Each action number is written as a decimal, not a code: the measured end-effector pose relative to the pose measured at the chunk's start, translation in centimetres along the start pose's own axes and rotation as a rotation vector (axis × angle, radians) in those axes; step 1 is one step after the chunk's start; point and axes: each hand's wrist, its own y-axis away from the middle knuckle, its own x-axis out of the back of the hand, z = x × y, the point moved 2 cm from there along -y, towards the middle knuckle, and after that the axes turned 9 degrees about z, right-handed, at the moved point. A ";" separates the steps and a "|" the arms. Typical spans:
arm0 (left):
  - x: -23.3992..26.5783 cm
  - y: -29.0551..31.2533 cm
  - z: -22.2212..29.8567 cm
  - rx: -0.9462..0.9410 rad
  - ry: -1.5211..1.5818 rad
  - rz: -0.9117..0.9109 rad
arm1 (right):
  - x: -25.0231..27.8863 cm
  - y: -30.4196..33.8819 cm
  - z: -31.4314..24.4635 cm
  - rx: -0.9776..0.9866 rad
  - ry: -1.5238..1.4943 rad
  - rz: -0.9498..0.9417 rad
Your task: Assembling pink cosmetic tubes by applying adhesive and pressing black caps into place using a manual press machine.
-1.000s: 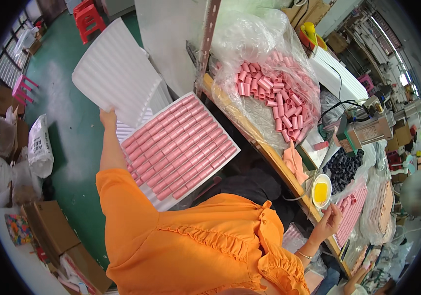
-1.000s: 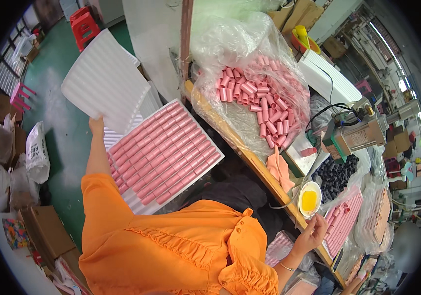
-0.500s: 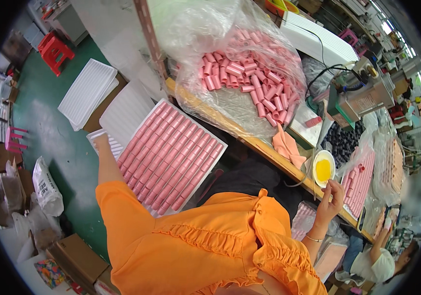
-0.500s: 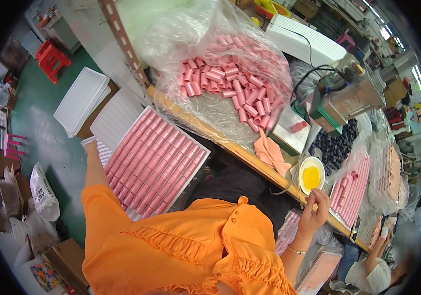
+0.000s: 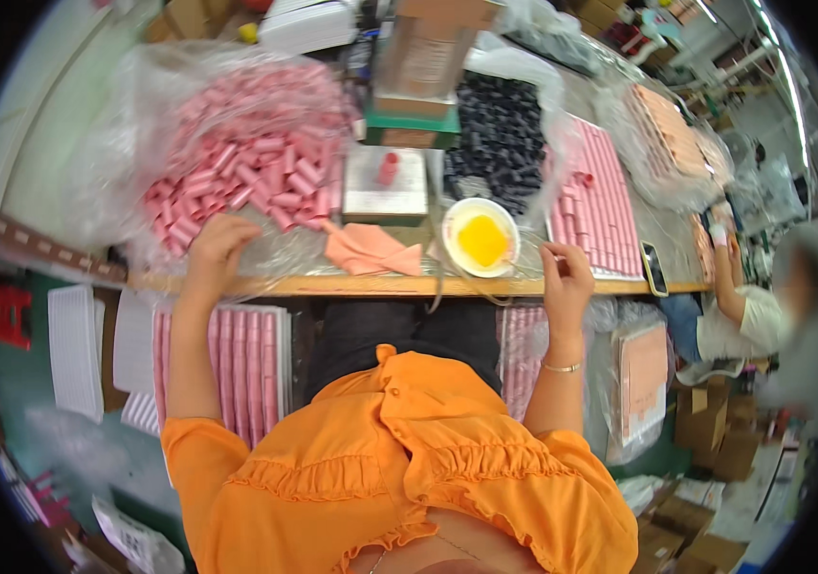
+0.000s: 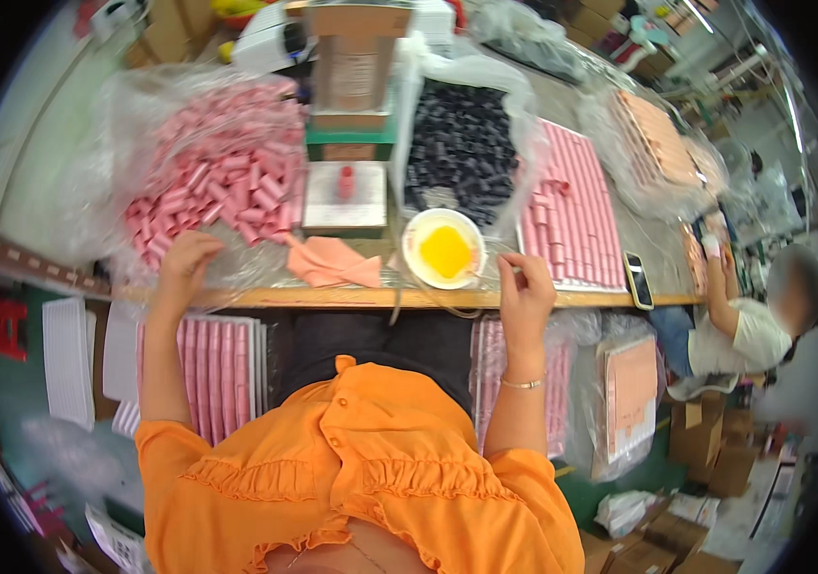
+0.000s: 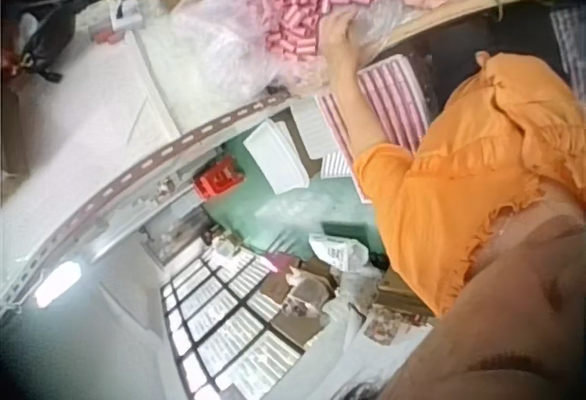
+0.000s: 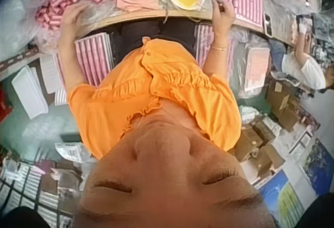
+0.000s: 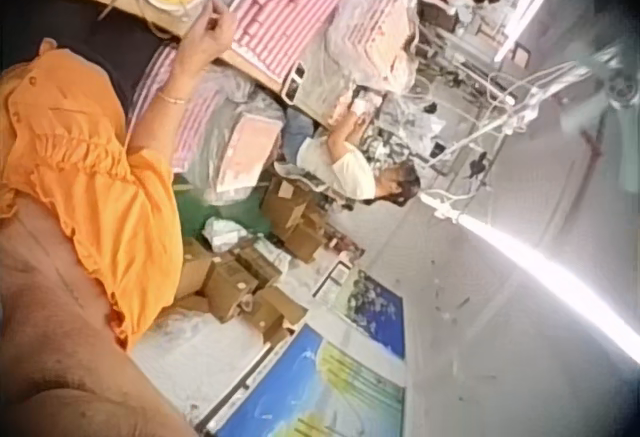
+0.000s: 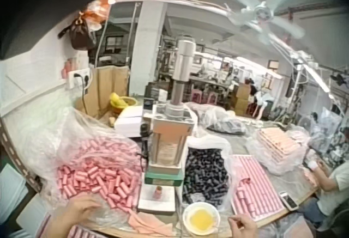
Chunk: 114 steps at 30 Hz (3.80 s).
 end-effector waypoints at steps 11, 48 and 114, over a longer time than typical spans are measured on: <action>-6.6 -2.5 0.8 0.067 -0.271 -0.203 | -8.5 -7.9 8.0 0.050 0.291 -0.211; -23.5 -3.1 19.4 1.261 1.901 -0.091 | -4.1 1.6 -2.9 0.159 -0.280 0.044; -16.6 -4.5 15.5 0.725 1.098 -0.301 | -7.6 1.2 -4.6 -0.240 -0.561 -0.595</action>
